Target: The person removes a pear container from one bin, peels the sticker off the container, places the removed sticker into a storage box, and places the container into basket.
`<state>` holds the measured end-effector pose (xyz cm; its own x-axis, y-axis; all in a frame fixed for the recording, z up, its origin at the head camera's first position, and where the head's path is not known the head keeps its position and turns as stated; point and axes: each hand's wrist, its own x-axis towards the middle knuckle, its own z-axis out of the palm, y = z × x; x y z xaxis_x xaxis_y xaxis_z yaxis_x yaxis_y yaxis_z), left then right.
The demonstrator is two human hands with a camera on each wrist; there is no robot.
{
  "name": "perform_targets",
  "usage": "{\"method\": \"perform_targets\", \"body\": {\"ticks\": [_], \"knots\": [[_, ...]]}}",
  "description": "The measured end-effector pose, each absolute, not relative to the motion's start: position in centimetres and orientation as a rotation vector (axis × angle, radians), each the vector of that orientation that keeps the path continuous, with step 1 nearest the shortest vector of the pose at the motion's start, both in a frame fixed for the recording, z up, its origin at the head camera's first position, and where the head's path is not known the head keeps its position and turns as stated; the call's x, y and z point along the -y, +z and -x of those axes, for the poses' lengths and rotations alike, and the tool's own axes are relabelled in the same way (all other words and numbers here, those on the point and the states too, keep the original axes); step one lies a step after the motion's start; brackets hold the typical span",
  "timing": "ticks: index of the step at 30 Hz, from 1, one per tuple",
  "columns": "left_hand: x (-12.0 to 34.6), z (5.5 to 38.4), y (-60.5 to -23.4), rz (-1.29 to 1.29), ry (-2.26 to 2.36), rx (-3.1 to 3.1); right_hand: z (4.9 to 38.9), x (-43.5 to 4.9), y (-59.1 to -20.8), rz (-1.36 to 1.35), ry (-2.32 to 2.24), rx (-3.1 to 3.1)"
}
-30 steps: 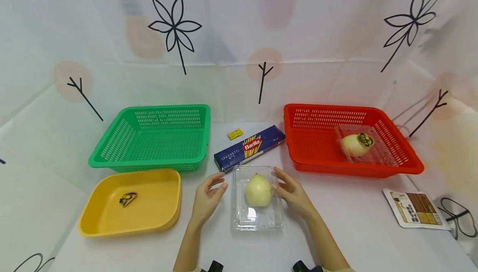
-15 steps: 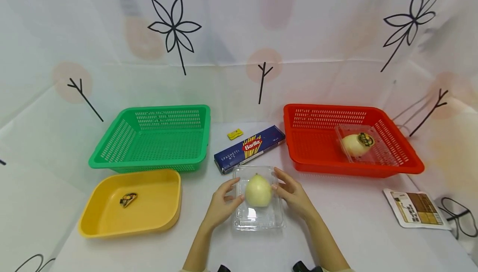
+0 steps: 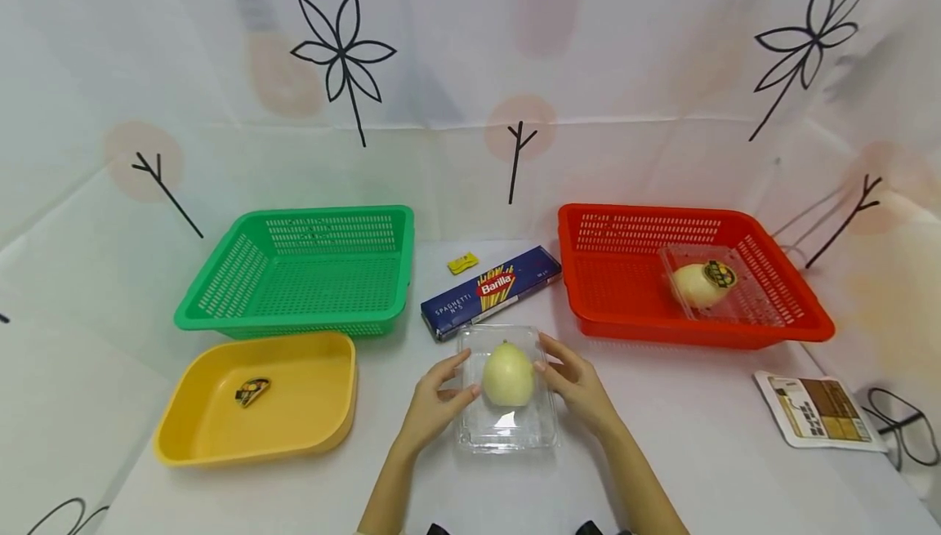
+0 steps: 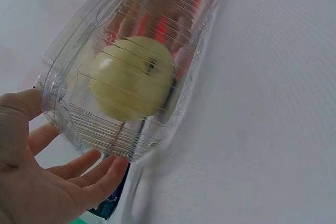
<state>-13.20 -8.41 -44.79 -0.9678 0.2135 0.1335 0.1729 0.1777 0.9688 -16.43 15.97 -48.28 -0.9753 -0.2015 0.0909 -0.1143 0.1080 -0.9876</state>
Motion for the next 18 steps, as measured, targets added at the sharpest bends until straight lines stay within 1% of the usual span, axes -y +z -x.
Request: {"method": "perform_targets", "body": {"ticks": [7,14,18], "knots": [[8.7,13.9,-46.7,-0.392,1.956,-2.391,15.5,-15.4,-48.2,0.353,-2.044,-2.42],[8.5,13.4,-46.7,-0.354,1.967,-2.426,14.4,-15.9,-47.7,0.45,-1.963,-2.458],[8.7,13.1,-46.6,-0.343,1.936,-2.483,13.9,-16.0,-47.2,0.395,-1.932,-2.42]]}}
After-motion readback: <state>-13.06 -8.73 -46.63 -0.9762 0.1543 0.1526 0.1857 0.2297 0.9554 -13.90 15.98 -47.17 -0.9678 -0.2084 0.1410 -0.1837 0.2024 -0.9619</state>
